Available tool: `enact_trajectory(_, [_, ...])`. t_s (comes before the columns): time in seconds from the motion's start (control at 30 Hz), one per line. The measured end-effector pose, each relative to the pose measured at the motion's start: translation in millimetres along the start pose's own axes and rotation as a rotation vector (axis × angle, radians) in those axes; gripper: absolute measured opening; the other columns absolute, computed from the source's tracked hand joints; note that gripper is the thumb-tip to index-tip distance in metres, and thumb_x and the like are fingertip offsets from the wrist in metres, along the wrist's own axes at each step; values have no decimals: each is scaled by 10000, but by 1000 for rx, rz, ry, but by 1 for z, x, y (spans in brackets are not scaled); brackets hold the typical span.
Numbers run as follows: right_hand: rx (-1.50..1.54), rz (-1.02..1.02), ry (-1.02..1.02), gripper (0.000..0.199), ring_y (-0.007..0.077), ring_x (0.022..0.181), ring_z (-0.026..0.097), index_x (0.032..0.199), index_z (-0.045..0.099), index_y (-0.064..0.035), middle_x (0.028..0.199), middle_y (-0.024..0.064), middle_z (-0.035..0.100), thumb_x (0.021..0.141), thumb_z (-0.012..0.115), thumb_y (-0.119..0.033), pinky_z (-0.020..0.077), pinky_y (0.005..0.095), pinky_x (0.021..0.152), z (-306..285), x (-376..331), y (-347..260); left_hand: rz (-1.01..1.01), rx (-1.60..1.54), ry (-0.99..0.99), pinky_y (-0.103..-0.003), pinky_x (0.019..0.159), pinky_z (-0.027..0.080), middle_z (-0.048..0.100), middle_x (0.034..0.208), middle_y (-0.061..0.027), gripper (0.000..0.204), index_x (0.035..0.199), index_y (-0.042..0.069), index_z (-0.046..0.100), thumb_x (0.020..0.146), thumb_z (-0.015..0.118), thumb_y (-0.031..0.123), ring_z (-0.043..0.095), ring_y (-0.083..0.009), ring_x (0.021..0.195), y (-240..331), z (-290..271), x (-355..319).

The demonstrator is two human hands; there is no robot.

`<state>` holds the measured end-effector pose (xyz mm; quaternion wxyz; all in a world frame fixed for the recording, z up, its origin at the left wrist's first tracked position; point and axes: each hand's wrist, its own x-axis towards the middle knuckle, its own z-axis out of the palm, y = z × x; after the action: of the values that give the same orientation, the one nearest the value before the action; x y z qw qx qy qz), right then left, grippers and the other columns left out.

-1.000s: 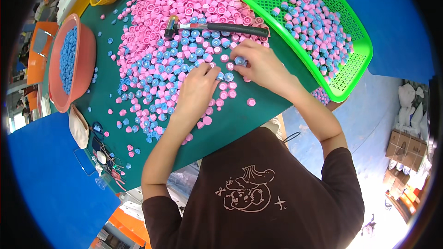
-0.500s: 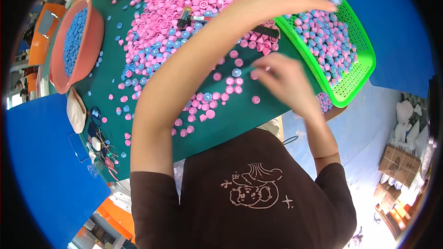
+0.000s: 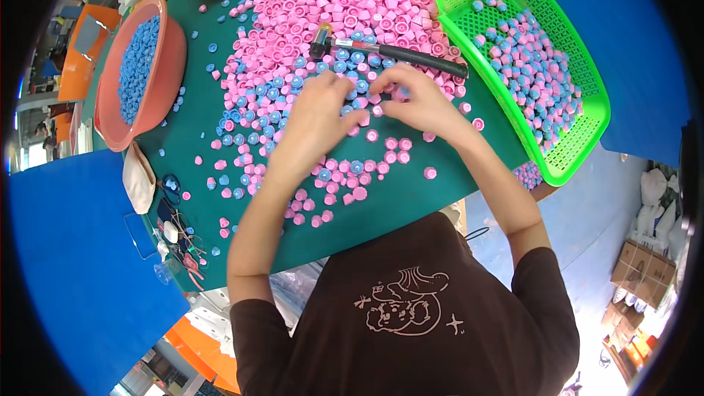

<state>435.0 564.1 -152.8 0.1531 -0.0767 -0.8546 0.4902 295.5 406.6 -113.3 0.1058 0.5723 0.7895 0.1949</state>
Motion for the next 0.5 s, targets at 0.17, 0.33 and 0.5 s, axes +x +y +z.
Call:
enact_trajectory(0.17, [-422,53,-93,386,315,875,634,1116,594,-11,973,154,573,738,655,-59,517,437,744,21,19,-19,-27,-26,97,-438,812,493,569,1029,-192,561,1151,-24,577,685,816,177,570,-363,950,1,26,-13])
enact_trajectory(0.33, [-545,63,-292,315,368,811,650,1056,573,-15,957,190,590,750,633,-63,529,475,685,20,19,-27,-62,-16,-111,-447,784,503,585,1000,-185,533,1118,-28,576,684,812,171,593,-372,920,-2,20,-11])
enact_trajectory(0.5, [-585,-39,-274,327,372,804,648,1045,570,-16,933,180,595,730,648,-56,535,471,681,7,22,-25,-17,-110,-120,-444,774,495,588,972,-176,466,1080,-12,588,706,790,180,600,-363,904,-10,16,-2])
